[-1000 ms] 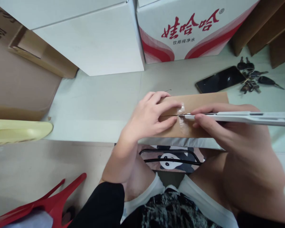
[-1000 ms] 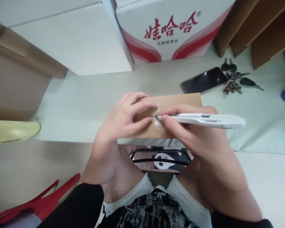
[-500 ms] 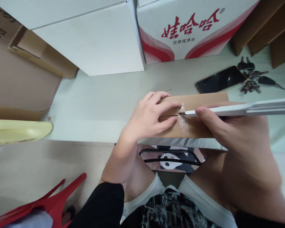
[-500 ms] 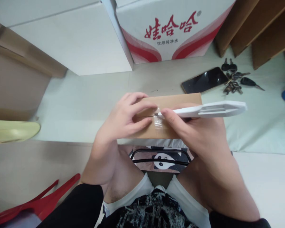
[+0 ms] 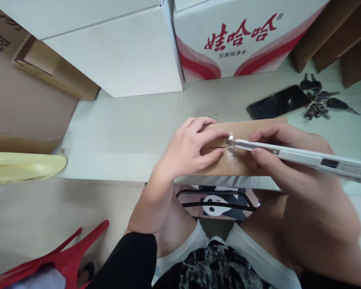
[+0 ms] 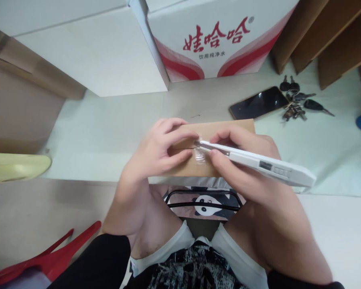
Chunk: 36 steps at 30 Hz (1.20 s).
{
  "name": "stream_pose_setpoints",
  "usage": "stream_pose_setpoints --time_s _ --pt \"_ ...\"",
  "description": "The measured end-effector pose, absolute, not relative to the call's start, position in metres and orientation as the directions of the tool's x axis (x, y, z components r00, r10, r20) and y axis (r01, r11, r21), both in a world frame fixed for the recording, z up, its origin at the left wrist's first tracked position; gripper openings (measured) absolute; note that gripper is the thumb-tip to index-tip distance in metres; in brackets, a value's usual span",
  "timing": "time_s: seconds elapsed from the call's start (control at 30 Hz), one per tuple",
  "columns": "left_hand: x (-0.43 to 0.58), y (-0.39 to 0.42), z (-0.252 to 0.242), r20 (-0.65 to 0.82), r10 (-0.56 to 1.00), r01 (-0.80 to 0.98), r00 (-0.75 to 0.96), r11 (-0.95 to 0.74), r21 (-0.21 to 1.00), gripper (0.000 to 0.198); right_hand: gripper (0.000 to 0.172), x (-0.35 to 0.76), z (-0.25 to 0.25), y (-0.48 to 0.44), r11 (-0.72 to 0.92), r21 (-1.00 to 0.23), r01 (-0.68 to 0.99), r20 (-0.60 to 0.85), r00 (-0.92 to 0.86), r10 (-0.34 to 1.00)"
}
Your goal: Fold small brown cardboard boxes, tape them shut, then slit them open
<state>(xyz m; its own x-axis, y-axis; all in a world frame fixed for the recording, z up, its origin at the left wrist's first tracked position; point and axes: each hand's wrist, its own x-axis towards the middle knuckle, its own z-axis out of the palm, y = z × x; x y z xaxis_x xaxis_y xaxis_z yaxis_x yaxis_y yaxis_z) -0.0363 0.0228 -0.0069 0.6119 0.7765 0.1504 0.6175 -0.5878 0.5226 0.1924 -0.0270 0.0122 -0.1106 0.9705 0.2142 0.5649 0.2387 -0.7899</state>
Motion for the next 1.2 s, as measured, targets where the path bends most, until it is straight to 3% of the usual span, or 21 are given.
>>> stream_pose_setpoints --time_s 0.17,0.6,0.83,1.2 --pt "-0.036 0.023 -0.007 0.134 0.783 0.633 0.607 -0.579 0.514 0.039 0.014 0.193 0.009 -0.027 0.257 -0.769 0.585 0.244 -0.103 0.964" --pt "-0.036 0.023 -0.008 0.148 0.789 0.625 0.597 -0.573 0.530 0.035 0.008 0.197 0.014 -0.026 0.347 -0.797 0.494 0.273 -0.217 0.937" --pt "-0.036 0.023 -0.008 0.159 0.785 0.620 0.598 -0.579 0.529 0.035 0.011 0.192 0.016 -0.024 0.361 -0.721 0.591 0.282 -0.226 0.933" --pt "-0.035 0.022 -0.005 0.130 0.796 0.630 0.591 -0.556 0.542 0.035 0.014 0.188 0.022 -0.019 0.342 -0.727 0.595 0.244 -0.243 0.939"
